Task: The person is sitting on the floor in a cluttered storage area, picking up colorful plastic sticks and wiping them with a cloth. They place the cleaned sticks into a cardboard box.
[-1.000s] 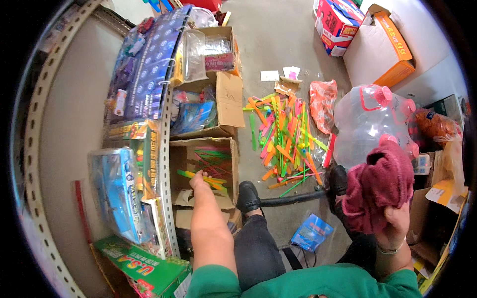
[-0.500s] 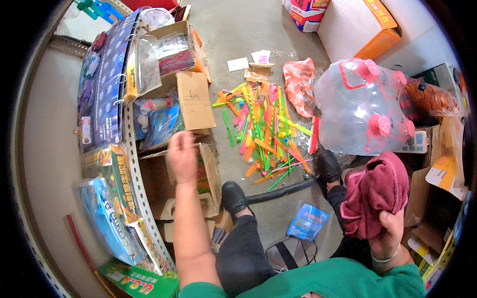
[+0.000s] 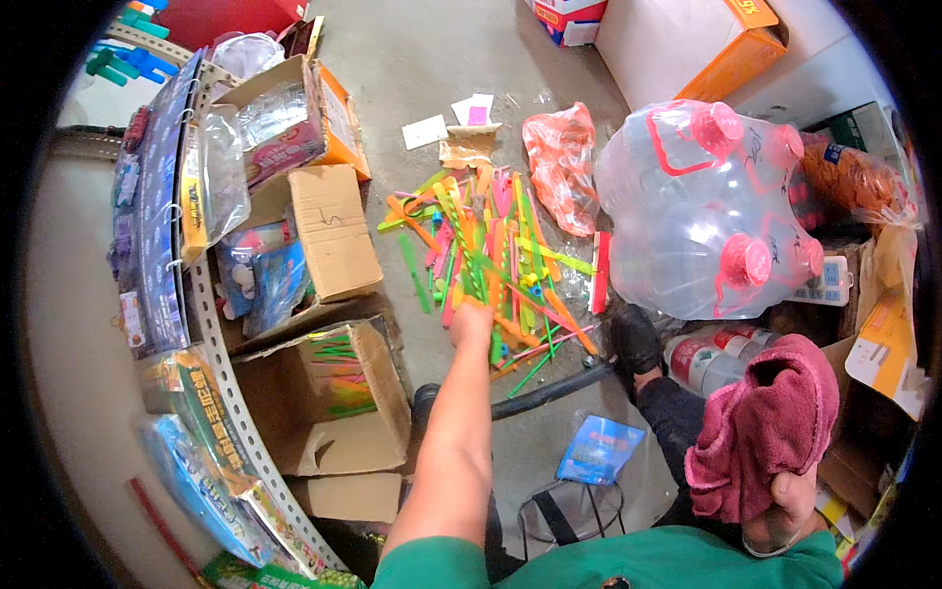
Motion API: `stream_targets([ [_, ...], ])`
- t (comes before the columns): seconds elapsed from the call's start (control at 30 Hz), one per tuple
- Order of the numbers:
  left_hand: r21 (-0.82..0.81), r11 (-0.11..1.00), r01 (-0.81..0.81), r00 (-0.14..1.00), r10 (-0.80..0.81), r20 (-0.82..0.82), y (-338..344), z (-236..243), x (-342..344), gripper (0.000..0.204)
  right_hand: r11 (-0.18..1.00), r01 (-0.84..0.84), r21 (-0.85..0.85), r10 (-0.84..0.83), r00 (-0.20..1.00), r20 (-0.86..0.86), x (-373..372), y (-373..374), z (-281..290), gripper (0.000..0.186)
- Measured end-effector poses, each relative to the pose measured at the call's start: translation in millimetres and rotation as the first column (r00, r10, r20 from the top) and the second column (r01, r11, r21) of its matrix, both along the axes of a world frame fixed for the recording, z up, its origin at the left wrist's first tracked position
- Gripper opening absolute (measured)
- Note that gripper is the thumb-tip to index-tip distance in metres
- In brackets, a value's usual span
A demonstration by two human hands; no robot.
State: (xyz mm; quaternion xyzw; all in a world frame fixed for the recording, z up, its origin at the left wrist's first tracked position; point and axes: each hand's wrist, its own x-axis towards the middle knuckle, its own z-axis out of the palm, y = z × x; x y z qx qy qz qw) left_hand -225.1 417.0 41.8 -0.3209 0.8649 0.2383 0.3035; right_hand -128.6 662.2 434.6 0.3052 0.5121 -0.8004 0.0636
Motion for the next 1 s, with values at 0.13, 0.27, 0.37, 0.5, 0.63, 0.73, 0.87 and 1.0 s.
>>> stream_targets([
  [0.13,0.009,0.997,-0.079,0.989,0.079,-0.122,-20,-2,-7,0.031,0.998,-0.034,-0.049,0.036,0.999,0.036,-12,7,-5,0.081],
  [0.27,0.542,0.742,-0.393,0.838,0.533,-0.122,-33,-18,-23,0.031,0.998,-0.054,0.010,0.053,0.993,0.110,-1,13,-6,0.079],
  [0.37,0.466,0.836,-0.290,0.841,0.455,-0.293,-12,-16,-37,0.034,0.998,-0.068,0.000,0.068,0.992,0.107,2,8,-4,0.078],
  [0.5,0.083,0.997,-0.005,0.966,0.026,-0.256,20,3,-48,0.044,0.997,-0.075,0.009,0.074,0.991,0.111,3,10,-11,0.077],
  [0.63,0.028,0.997,-0.070,0.961,0.075,-0.265,12,-17,-42,0.042,0.996,-0.091,0.008,0.090,0.990,0.106,-1,6,-10,0.076],
  [0.73,0.172,0.984,-0.047,0.959,0.093,-0.268,10,-4,-48,0.038,0.997,-0.079,0.016,0.077,0.990,0.115,0,5,-11,0.075],
  [0.87,0.582,0.795,-0.172,0.880,0.389,-0.272,-11,-28,-41,0.029,0.993,-0.114,-0.025,0.117,0.985,0.127,-7,-2,-9,0.075],
  [1.0,0.928,0.244,-0.282,0.734,0.678,0.045,-14,-18,-40,0.021,0.997,-0.080,-0.015,0.081,0.989,0.127,-7,-5,-10,0.075],
])
